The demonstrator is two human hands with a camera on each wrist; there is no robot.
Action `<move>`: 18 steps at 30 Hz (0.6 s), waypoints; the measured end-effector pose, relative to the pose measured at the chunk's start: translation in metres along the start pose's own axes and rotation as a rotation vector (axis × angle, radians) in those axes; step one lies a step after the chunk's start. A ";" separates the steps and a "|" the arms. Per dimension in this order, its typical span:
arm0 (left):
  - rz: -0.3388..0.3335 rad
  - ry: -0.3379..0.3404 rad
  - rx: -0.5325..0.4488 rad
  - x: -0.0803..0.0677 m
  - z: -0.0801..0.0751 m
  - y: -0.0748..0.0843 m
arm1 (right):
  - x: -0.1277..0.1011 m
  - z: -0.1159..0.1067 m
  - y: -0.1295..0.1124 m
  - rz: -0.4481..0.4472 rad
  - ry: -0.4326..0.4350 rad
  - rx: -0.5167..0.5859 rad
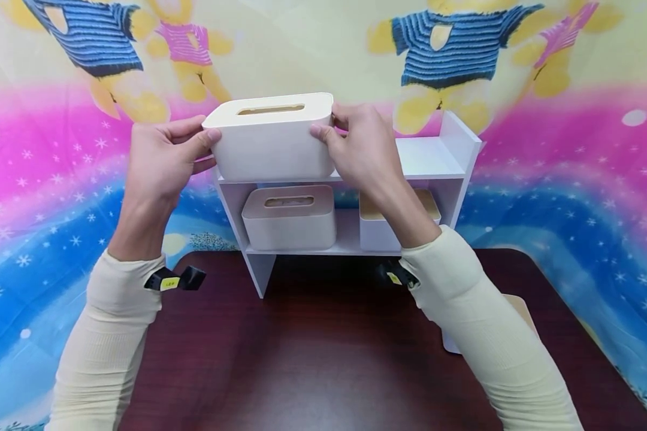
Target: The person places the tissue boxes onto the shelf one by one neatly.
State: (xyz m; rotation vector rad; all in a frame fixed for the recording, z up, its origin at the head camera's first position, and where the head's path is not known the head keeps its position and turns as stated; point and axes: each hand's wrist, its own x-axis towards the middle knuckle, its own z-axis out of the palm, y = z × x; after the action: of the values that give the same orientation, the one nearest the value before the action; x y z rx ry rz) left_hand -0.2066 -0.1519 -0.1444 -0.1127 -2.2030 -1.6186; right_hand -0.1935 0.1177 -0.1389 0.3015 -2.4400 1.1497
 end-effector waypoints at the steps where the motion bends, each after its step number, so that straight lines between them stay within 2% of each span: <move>1: -0.006 -0.002 0.004 0.003 0.001 -0.001 | 0.003 0.001 0.001 0.005 -0.003 0.009; 6: -0.026 -0.011 0.005 0.016 0.004 -0.007 | 0.017 0.009 0.009 -0.001 -0.010 0.029; 11: -0.036 0.000 0.002 0.022 0.008 -0.014 | 0.024 0.017 0.016 -0.016 -0.008 0.029; 18: 0.014 0.028 0.062 0.024 0.013 -0.015 | 0.031 0.020 0.018 0.018 -0.016 -0.011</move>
State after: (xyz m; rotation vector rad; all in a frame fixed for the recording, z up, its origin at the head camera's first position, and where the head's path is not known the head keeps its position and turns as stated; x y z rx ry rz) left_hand -0.2367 -0.1483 -0.1519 -0.0870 -2.2240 -1.5343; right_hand -0.2328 0.1134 -0.1485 0.2875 -2.4668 1.1453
